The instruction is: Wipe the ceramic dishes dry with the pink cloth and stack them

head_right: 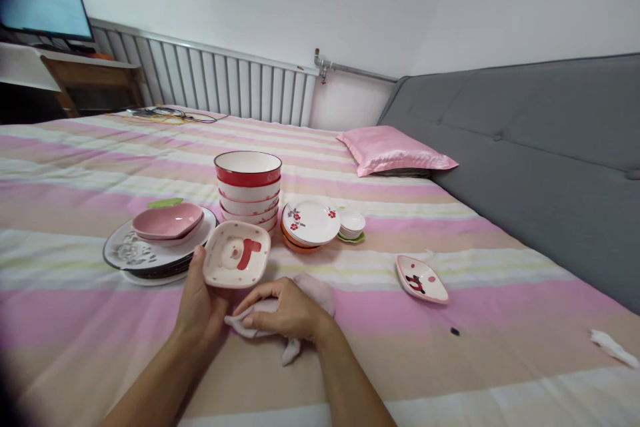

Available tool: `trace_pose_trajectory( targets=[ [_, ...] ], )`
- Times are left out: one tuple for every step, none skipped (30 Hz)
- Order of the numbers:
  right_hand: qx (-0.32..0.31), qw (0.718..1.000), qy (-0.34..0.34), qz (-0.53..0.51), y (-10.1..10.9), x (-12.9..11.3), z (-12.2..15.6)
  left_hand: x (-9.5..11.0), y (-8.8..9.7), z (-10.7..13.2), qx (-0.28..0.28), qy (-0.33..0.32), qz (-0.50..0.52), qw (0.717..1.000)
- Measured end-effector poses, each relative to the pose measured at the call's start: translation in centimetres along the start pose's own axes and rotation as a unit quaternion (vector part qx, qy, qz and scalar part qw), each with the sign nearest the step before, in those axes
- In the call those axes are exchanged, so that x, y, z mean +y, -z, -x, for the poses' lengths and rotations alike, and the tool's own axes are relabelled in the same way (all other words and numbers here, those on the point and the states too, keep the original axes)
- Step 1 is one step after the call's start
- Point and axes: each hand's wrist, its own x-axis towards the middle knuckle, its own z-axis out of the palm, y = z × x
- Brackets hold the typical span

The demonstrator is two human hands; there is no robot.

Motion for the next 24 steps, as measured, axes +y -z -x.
trace_pose_trajectory(
  targets=[
    [0.02,0.999,-0.002,-0.025,0.1,0.1,0.0,0.0,0.0,0.0,-0.003,0.0,0.004,1.0],
    [0.048,0.997,-0.003,-0.061,0.3,0.1,0.0,0.0,0.0,0.0,-0.005,0.001,0.007,1.0],
    [0.087,0.991,-0.002,-0.105,0.4,0.2,-0.1,0.0,0.0,0.0,-0.007,0.004,0.008,1.0],
    [0.135,0.979,0.002,-0.152,0.5,0.3,-0.2,0.0,0.0,0.1,-0.009,0.01,0.008,1.0],
    [0.189,0.962,0.008,-0.197,0.7,0.4,-0.4,0.0,-0.1,0.1,-0.01,0.02,0.006,1.0],
    [0.248,0.94,0.019,-0.233,0.8,0.5,-0.6,0.0,-0.1,0.2,-0.012,0.031,0.0,0.999],
    [0.305,0.917,0.033,-0.254,1.0,0.6,-0.7,-0.1,-0.2,0.3,-0.014,0.042,-0.01,0.999],
    [0.36,0.894,0.051,-0.261,1.1,0.6,-0.9,-0.2,-0.2,0.4,-0.017,0.051,-0.023,0.998],
    [0.413,0.871,0.071,-0.255,1.3,0.7,-1.1,-0.4,-0.2,0.6,-0.02,0.06,-0.037,0.997],
    [0.461,0.85,0.092,-0.239,1.4,0.8,-1.2,-0.6,-0.2,0.7,-0.025,0.068,-0.052,0.996],
    [0.504,0.829,0.112,-0.216,1.4,0.9,-1.3,-0.8,-0.2,0.9,-0.035,0.078,-0.066,0.994],
    [0.539,0.811,0.128,-0.188,1.3,1.0,-1.3,-1.1,-0.1,1.0,-0.05,0.089,-0.079,0.992],
    [0.565,0.798,0.138,-0.156,1.2,1.1,-1.4,-1.4,-0.1,1.2,-0.069,0.101,-0.092,0.988],
    [0.582,0.791,0.142,-0.123,1.0,1.2,-1.4,-1.8,0.0,1.4,-0.09,0.111,-0.106,0.984],
    [0.588,0.792,0.138,-0.09,0.7,1.2,-1.4,-2.1,0.0,1.7,-0.11,0.122,-0.12,0.979],
    [0.585,0.798,0.132,-0.06,0.4,1.2,-1.4,-2.4,0.0,1.9,-0.128,0.132,-0.132,0.974],
    [0.576,0.807,0.126,-0.035,0.0,1.1,-1.5,-2.6,0.0,2.1,-0.14,0.142,-0.142,0.97],
    [0.562,0.817,0.124,-0.015,-0.4,1.0,-1.5,-2.8,0.0,2.3,-0.149,0.152,-0.148,0.966],
    [0.548,0.826,0.128,0.0,-0.8,0.9,-1.5,-2.9,-0.1,2.4,-0.154,0.162,-0.15,0.963],
    [0.535,0.834,0.137,0.014,-1.2,0.8,-1.5,-3.0,-0.1,2.5,-0.158,0.17,-0.149,0.961],
    [0.521,0.84,0.148,0.028,-1.5,0.6,-1.5,-3.0,-0.2,2.6,-0.159,0.177,-0.147,0.96],
    [0.506,0.847,0.16,0.042,-1.8,0.5,-1.5,-3.0,-0.3,2.7,-0.159,0.182,-0.145,0.959],
    [0.49,0.854,0.167,0.055,-1.9,0.3,-1.4,-3.0,-0.3,2.7,-0.157,0.184,-0.144,0.959],
    [0.474,0.861,0.172,0.066,-2.0,0.2,-1.4,-2.9,-0.3,2.7,-0.153,0.186,-0.143,0.96]
  ],
)
